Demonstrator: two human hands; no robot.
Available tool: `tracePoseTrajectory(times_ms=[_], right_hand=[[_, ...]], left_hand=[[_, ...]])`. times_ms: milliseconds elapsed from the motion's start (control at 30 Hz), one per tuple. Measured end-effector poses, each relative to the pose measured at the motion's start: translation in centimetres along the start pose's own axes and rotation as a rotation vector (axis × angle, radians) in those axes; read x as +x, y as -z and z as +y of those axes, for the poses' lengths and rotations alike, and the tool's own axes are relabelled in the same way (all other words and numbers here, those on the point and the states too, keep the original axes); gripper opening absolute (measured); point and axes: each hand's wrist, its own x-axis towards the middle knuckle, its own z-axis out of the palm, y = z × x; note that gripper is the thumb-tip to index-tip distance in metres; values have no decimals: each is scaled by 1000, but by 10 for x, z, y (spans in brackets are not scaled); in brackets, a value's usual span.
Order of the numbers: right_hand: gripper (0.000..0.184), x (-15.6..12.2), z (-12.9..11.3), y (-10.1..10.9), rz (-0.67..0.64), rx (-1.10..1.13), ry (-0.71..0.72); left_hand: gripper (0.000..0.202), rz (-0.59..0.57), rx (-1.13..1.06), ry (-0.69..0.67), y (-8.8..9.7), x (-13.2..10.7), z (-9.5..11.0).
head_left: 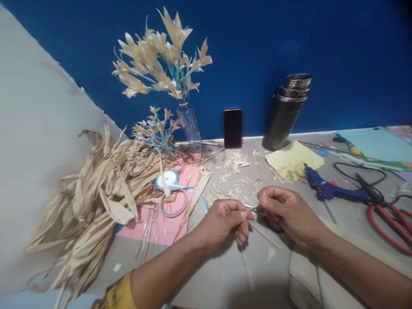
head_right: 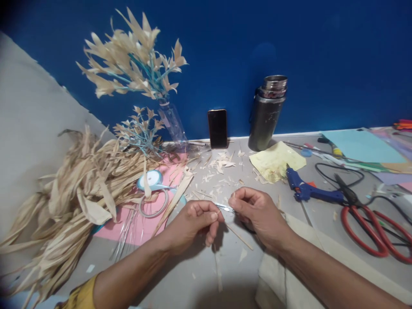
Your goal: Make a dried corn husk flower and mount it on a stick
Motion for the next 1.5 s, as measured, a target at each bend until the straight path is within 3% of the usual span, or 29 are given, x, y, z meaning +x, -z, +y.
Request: tracePoseTrajectory(times_ms=[67,167,267,333,433,600,767,867,1000,1100,1267,1500], right_hand=[[28,-2,-6,4,122,-204,136],[8,-9,-13,9,280,-594,626],[22,-11,-11,10,76,-891,1016],[31,-8,-5,11,-59,-1010,1099],[28,-1,1,12,-98,-1085,1119],[23,-1,-1,15,45,-1204,1095],[16,0,-5,12,-70,-1029,1052],[15,0,-7,8,-122,-901,846],[14,-5,-10,-1,-71,-732,390],[16,-6,-11,-6,-88,-531,200],[21,-6,-10,-14,-72,-315,46],[16,-14,-15,-19,-186,-210,13]], left_hand=[[27,74,16,-2,1,0,2],[26,126,31,10,2,-1,4],[25,119,63,3,2,-3,5],[25,97,91,11,1,-4,5],[26,73,118,27,0,-5,5],[28,6,118,53,1,-6,4],[32,-48,54,11,5,-7,5],[33,-55,16,-28,7,-6,5],[35,22,-35,-90,8,-6,5],[36,60,-18,-125,7,-6,5],[42,76,-12,-122,1,-4,0],[34,167,60,-172,-9,-5,-5]])
